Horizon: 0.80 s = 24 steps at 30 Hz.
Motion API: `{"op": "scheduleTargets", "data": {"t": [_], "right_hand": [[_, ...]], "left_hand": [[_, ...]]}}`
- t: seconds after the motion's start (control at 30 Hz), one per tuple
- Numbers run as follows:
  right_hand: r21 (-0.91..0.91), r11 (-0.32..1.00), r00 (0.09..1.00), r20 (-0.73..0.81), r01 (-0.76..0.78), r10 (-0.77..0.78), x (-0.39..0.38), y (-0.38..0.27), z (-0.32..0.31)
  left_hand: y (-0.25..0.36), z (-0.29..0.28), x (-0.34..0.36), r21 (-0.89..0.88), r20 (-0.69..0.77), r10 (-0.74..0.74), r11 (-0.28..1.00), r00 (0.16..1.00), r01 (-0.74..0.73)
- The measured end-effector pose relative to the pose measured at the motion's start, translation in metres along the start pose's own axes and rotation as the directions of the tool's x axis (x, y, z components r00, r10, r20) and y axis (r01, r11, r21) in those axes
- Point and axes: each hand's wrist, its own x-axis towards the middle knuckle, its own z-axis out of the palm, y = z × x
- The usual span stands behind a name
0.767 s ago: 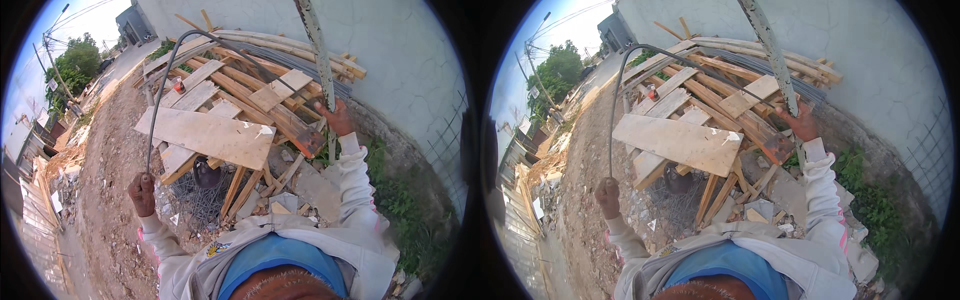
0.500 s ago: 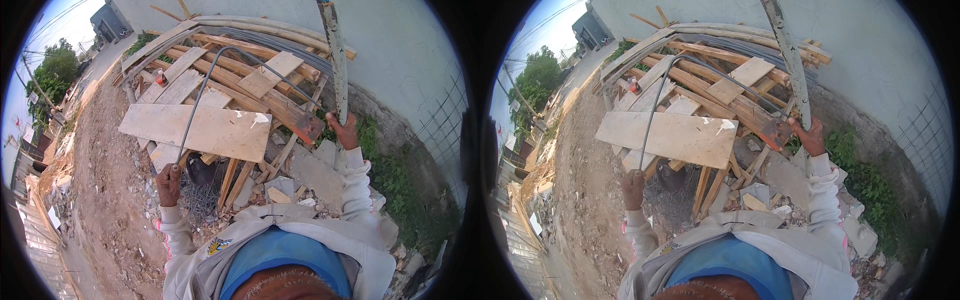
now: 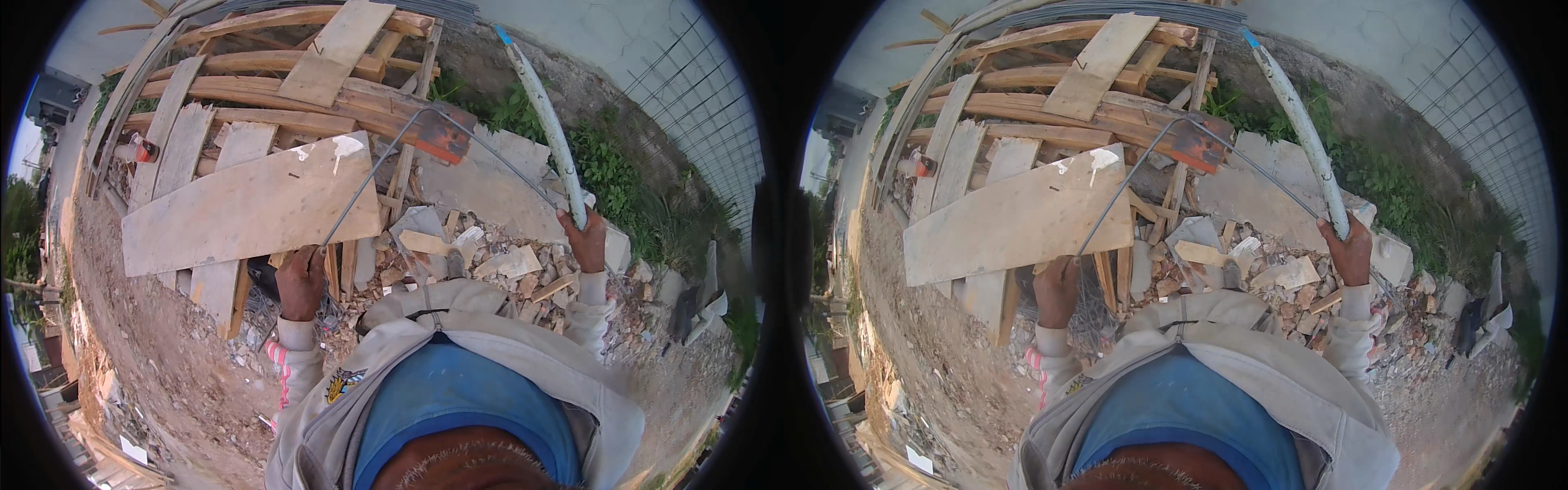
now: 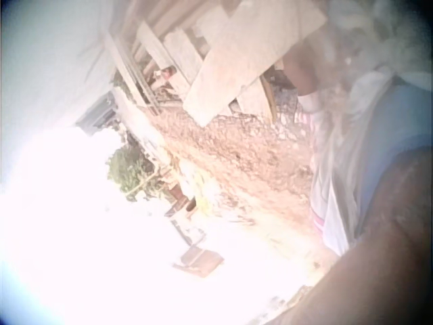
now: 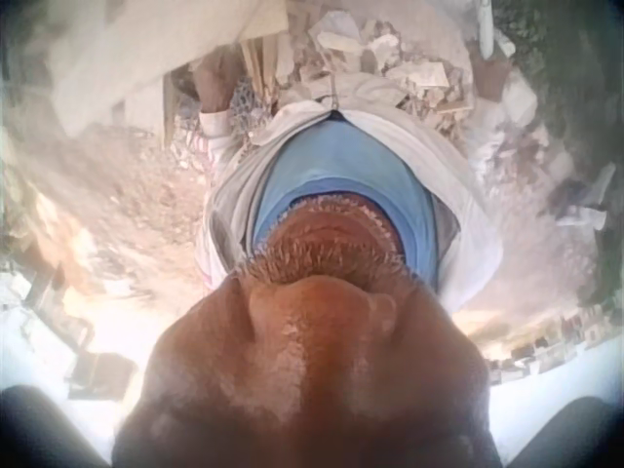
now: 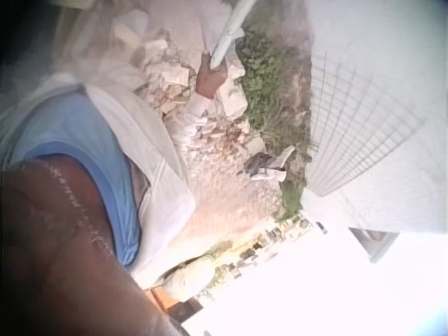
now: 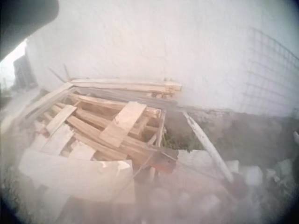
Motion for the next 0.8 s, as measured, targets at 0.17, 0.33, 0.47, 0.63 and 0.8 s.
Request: {"op": "scheduleTargets", "data": {"t": [0.17, 0.33, 0.47, 0.63, 0.8], "right_hand": [[0.051, 0.996, 0.996, 0.043, -0.077, 0.075, 0.000, -0.003, 0.003], [-0.005, 0.998, 0.996, 0.061, -0.057, 0.058, 0.010, -0.016, -0.004], [0.014, 0.997, 0.994, 0.079, -0.075, 0.073, 0.018, -0.009, -0.005], [0.048, 0.997, 0.993, 0.110, -0.059, 0.054, 0.024, -0.009, -0.003], [-0.010, 0.994, 0.992, 0.054, -0.110, 0.111, 0.000, -0.009, 0.008]], "left_hand": [[-0.003, -0.014, -0.006, -0.023, 0.071, -0.124, 0.992, 0.990, 0.126], [-0.001, -0.013, -0.019, 0.018, 0.052, -0.128, 0.992, 0.990, 0.127], [0.003, -0.011, -0.013, -0.024, 0.103, -0.122, 0.992, 0.987, 0.125], [-0.003, -0.005, -0.021, -0.031, 0.102, -0.118, 0.992, 0.988, 0.122], [-0.024, -0.015, 0.002, 0.055, 0.043, -0.013, 0.998, 0.999, 0.011]]}}
